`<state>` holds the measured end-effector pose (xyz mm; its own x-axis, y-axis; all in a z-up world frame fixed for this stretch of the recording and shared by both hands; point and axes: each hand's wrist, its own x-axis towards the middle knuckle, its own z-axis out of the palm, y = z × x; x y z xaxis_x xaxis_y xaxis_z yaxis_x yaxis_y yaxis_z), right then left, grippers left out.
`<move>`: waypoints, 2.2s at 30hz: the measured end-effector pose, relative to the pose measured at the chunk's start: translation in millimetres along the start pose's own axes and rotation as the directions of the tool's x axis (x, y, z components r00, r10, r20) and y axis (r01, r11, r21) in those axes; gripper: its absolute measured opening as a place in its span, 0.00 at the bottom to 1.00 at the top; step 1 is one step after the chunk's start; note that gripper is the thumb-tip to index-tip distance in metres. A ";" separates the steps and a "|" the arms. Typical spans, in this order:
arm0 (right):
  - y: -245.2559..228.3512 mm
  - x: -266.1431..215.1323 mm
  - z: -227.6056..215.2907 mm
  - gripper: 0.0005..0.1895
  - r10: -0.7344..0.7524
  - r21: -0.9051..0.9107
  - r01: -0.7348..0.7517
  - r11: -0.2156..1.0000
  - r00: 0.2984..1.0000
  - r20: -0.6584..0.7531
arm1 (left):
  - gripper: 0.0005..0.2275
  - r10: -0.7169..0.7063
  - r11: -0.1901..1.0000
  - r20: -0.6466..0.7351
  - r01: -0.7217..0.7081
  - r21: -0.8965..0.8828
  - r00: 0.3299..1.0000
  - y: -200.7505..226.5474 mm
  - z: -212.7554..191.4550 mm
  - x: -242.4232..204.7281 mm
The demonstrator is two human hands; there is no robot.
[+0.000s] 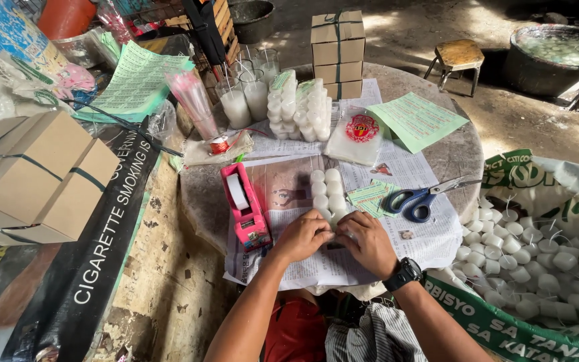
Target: Trimming the excess wick from small white candles using scissors and placing them into a storage bag.
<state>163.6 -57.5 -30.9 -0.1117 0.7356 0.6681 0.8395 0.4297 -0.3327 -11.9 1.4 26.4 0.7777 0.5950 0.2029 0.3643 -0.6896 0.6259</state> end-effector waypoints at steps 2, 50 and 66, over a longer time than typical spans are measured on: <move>-4.3 3.7 -2.9 0.06 0.007 0.008 -0.007 1.000 1.000 -0.013 | 0.05 -0.007 1.000 -0.047 0.008 0.012 0.999 -1.8 3.7 -2.6; -52.0 -19.2 -29.8 0.04 0.134 0.383 -0.110 0.917 0.990 -0.037 | 0.08 -0.308 0.936 -0.087 0.285 -0.206 0.948 4.4 29.8 -29.7; -53.3 -22.8 -36.7 0.09 -0.245 0.053 0.254 0.966 0.959 -0.140 | 0.07 -0.348 0.822 -0.089 0.258 -0.507 0.933 4.6 30.6 -35.9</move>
<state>140.9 -116.4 -4.0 -0.2379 0.5273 0.8157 0.7539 0.6298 -0.1872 -22.5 -35.8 -1.0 0.5533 0.8321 0.0386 0.2404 -0.2039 0.9490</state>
